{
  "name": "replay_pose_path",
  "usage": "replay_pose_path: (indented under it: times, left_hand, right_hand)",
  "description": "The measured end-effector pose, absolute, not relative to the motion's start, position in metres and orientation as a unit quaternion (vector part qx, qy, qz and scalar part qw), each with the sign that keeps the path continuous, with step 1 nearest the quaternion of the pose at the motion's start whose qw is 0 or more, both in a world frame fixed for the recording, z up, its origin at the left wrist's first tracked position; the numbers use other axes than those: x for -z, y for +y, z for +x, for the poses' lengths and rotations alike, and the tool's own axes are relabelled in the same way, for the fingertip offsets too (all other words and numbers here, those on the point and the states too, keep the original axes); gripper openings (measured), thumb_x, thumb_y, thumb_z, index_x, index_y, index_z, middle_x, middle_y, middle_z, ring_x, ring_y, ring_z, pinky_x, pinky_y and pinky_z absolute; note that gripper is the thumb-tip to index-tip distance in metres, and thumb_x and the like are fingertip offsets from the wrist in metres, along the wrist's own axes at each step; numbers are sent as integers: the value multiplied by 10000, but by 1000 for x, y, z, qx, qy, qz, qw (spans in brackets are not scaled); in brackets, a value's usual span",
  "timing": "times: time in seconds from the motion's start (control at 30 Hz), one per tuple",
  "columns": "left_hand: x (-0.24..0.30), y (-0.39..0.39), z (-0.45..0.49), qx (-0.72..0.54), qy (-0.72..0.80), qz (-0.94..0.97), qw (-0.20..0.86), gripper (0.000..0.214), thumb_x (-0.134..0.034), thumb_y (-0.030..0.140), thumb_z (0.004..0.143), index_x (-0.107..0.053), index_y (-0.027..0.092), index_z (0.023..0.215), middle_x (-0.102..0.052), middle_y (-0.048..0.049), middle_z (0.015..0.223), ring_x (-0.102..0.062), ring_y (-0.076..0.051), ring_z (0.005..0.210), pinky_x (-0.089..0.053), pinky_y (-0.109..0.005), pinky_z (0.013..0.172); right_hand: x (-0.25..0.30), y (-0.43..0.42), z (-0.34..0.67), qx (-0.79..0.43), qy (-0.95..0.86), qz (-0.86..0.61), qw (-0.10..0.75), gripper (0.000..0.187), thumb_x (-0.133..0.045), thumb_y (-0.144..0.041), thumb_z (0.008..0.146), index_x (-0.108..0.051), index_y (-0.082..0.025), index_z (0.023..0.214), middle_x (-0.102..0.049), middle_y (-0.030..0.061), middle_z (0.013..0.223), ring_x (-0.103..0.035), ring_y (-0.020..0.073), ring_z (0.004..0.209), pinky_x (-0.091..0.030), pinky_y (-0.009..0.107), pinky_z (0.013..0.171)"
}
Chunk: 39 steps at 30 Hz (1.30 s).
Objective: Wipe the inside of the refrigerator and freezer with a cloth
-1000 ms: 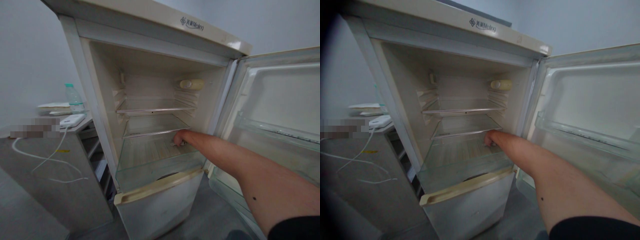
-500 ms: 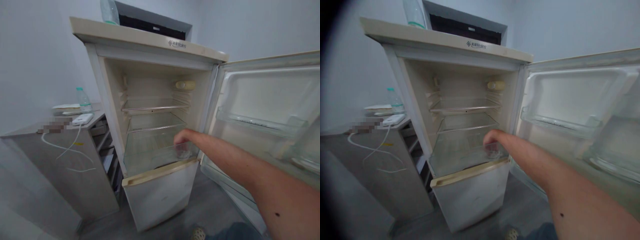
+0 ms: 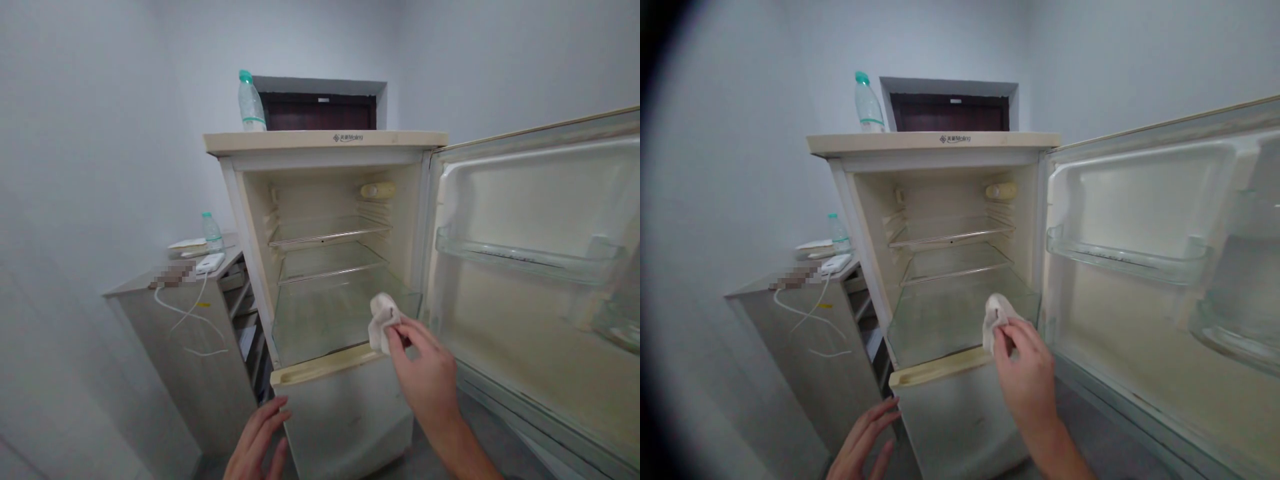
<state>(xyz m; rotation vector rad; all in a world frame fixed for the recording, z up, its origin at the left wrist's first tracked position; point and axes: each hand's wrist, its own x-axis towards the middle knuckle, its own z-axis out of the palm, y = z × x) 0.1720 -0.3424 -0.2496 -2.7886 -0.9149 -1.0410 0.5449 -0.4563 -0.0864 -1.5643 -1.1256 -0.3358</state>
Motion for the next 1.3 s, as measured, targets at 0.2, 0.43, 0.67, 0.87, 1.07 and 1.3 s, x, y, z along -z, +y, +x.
replay_pose_path:
  times: [0.2, 0.43, 0.67, 0.87, 1.07, 1.3]
  left_hand:
    - [205, -320, 257, 312, -280, -894, 160, 500, -583, 254, 1102, -609, 266, 1602, -564, -115, 1791, -631, -327, 1590, -674, -512, 1224]
    - [223, -271, 294, 298, -301, -888, 180, 501, -569, 201, 1096, -600, 235, 1595, -470, -151, 1852, -558, -359, 1653, -619, -592, 1289]
    - [214, -225, 330, 255, -367, -888, 110, 482, -484, 222, 1132, -618, 147, 1589, -424, -206, 1867, -501, -406, 1688, -554, -614, 1346]
    - [197, -186, 342, 191, -387, -899, 77, 485, -424, 257, 1162, -676, 130, 1556, -339, -216, 1894, -525, -422, 1667, -520, -606, 1369]
    - [187, -176, 354, 152, -409, -895, 90, 523, -374, 329, 1181, -671, 167, 1581, -363, -196, 1883, -513, -465, 1664, -486, -717, 1359]
    - [170, -182, 361, 120, -417, -899, 60, 544, -375, 367, 1186, -669, 137, 1582, -331, -258, 1886, -463, -536, 1679, -389, -798, 1377]
  right_hand:
    - [200, -432, 563, 86, -422, -672, 602, 355, -615, -347, 1037, -883, -200, 1219, -816, 175, 1351, -798, 317, 1180, -657, 452, 1009]
    - [237, -352, 604, 52, -429, -647, 628, 499, -610, -263, 936, -853, -178, 1364, -718, 201, 1549, -703, 340, 1442, -548, 533, 1274]
    - [242, -287, 621, 33, -458, -658, 596, 625, -597, -170, 871, -803, -171, 1461, -669, 180, 1617, -643, 317, 1522, -454, 504, 1368]
    - [238, -238, 636, 29, -473, -677, 564, 665, -603, -137, 851, -776, -148, 1493, -655, 200, 1635, -618, 326, 1550, -450, 496, 1368]
    - [233, -214, 642, 29, -474, -703, 529, 691, -618, -100, 838, -762, -138, 1513, -606, 204, 1691, -598, 309, 1579, -447, 425, 1363]
    - [223, -216, 639, 14, -476, -715, 512, 707, -619, -75, 837, -739, -116, 1533, -571, 225, 1721, -574, 307, 1604, -442, 415, 1359]
